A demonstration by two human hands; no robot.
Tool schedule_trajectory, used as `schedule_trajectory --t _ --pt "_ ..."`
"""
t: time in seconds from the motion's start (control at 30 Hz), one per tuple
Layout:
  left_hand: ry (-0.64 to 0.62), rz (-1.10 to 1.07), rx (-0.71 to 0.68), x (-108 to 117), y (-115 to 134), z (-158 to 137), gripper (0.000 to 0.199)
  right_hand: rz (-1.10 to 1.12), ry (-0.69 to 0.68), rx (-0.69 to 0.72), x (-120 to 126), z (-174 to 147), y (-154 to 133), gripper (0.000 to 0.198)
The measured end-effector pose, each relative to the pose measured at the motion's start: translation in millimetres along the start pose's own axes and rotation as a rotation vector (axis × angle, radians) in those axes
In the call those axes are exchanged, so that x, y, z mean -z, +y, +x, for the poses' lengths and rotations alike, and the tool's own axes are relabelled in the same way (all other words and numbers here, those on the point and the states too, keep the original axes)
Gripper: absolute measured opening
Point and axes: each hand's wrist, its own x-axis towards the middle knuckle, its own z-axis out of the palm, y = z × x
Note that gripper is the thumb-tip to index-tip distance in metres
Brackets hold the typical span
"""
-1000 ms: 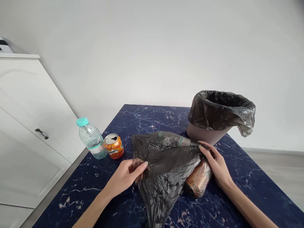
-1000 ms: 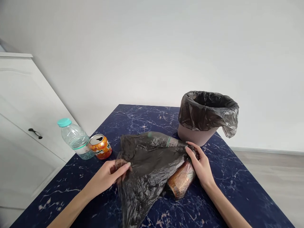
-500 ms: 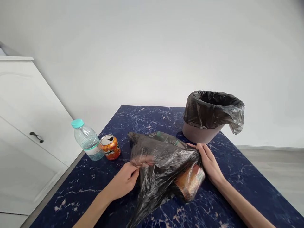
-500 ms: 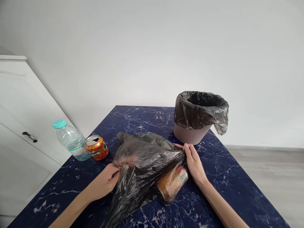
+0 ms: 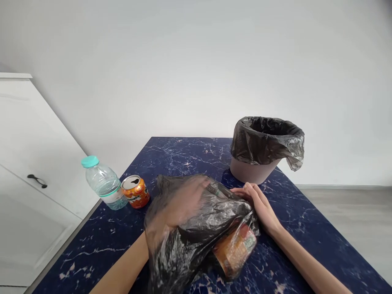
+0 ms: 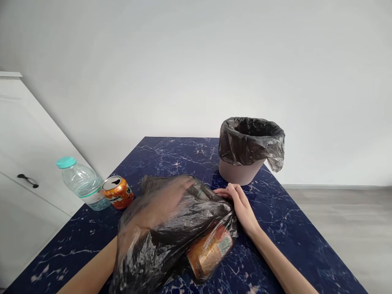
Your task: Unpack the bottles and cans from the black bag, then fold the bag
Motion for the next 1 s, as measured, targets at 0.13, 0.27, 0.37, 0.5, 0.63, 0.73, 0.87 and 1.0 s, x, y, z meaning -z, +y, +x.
schedule_trajectory --t 0.13,0.27,0.37,0.5,0.63,0.73,0.87,1.0 --pt "-0.069 -0.009 -0.022 -7.3 -5.6 15.7 0.054 -0.194 -0.113 0.1 0.7 -2.1 -6.8 0.047" --pt "-0.049 -0.008 -0.015 -10.8 -10.6 20.1 0.05 -0.254 -0.153 0.13 -1.2 -1.6 -8.3 0.043" --pt "-0.007 -0.053 0.034 -6.9 -9.4 15.3 0.047 -0.188 -0.069 0.107 -2.0 -0.2 -6.4 0.041" --pt "0.033 -0.115 0.052 3.6 -3.9 4.1 0.047 -0.082 0.039 0.043 2.1 2.7 0.0 0.042" --pt "0.05 -0.135 0.022 6.9 -5.1 -2.0 0.054 0.026 0.138 0.002 9.9 7.6 9.5 0.043" --pt "0.11 -0.146 0.045 7.6 -5.6 -8.2 0.068 0.111 0.188 -0.018 14.8 11.0 14.2 0.042" --pt "0.203 -0.167 0.08 20.0 5.8 -22.9 0.069 0.204 0.215 -0.014 19.7 15.2 16.4 0.043" --pt "0.245 -0.071 0.151 42.8 22.3 -38.3 0.068 0.276 0.241 0.001 28.6 21.3 18.1 0.044"
